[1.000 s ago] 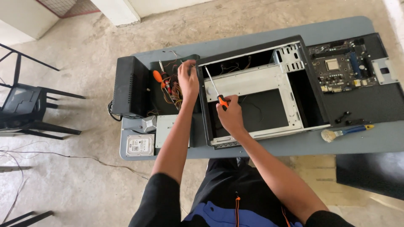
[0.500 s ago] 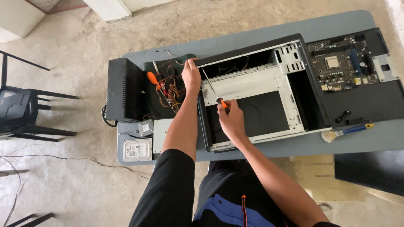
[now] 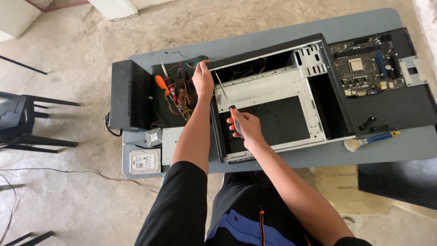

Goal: The person picks up a computer case cover from the side of a table and places it onto the open computer chassis. The person then uses a screwdriver to tighten a screw into the back of the case and fits the front panel onto the chassis.

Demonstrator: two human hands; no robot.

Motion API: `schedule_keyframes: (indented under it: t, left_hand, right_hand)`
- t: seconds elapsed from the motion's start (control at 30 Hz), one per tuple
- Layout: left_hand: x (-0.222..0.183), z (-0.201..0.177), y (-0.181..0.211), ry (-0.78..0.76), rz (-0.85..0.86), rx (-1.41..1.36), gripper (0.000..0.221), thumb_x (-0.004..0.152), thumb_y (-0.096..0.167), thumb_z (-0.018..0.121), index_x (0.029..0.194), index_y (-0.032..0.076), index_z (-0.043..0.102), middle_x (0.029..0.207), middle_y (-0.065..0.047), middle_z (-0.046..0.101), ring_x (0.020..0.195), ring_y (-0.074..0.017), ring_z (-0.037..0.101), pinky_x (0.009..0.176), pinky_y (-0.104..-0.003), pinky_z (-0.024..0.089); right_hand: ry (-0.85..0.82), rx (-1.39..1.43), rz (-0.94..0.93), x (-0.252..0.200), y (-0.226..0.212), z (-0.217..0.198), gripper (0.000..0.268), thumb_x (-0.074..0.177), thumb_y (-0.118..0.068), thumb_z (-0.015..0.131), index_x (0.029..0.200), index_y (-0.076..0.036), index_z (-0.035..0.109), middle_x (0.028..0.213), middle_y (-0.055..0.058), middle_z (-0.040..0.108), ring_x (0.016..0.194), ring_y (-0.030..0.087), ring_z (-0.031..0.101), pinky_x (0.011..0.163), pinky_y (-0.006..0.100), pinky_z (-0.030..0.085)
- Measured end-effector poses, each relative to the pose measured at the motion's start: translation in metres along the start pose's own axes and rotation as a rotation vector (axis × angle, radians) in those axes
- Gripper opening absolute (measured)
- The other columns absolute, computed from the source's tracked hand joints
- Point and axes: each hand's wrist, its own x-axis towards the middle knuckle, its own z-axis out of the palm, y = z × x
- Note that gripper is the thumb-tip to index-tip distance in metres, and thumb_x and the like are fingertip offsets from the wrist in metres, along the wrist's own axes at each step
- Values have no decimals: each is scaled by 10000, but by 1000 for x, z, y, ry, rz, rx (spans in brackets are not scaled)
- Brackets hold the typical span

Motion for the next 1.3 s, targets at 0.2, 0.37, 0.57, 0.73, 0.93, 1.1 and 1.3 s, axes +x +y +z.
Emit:
schedule_keyframes:
  t: [0.2,0.37,0.57,0.73,0.93,1.1,1.3]
  left_hand:
    - [-2,0,-6,-13,2,-68,339,1100,314,539,1330,242,778,1335,-123,796,1328,-363,699,1189,-512,513]
    - [-11,-5,8,-23,20,-83,385,1115,277,544,1437,177,730,1398,-136,775,1384,-372,669,1216,-532,495]
    - [-7,-3,4,-18,3,-57,356,1106,299,558,1391,229,758,1400,-112,776,1393,-346,664,1244,-499,480]
    - [-6,0,0,-11,-16,-39,352,1096,317,555,1367,252,770,1369,-101,790,1368,-339,683,1236,-491,486]
    - [1,3,-9,-2,-4,-35,337,1099,329,552,1341,265,778,1326,-97,804,1322,-337,711,1191,-494,520]
    - [7,5,-12,5,-5,-36,312,1100,324,550,1303,271,781,1293,-95,813,1301,-329,722,1173,-486,532]
    - [4,8,-18,13,30,-20,301,1097,277,537,1268,261,785,1219,-113,823,1221,-348,747,1128,-503,548]
  right_hand:
    - [-130,174,179,7,-12,-14,458,1115,-406,584,1259,21,663,820,63,599,584,114,492,453,209,369]
    - [-16,27,-8,16,9,-13,496,927,-278,907,1235,18,654,932,127,748,638,167,687,463,284,570]
    - [-107,112,142,15,6,-13,499,1123,-441,538,1168,10,748,819,55,665,640,126,573,493,244,492]
    - [-73,118,55,13,9,-11,523,969,-520,816,1120,-54,634,793,116,692,524,163,588,380,276,439]
    - [18,-5,-93,19,13,-16,396,991,-262,809,1204,47,682,874,128,760,561,147,705,375,264,570]
    - [-381,398,383,41,13,-29,442,1164,-380,412,1236,-21,660,772,-64,560,534,41,517,445,180,363]
    - [97,-308,-170,1,20,-21,736,749,-487,1032,1254,-74,691,1051,111,747,730,226,737,431,314,620]
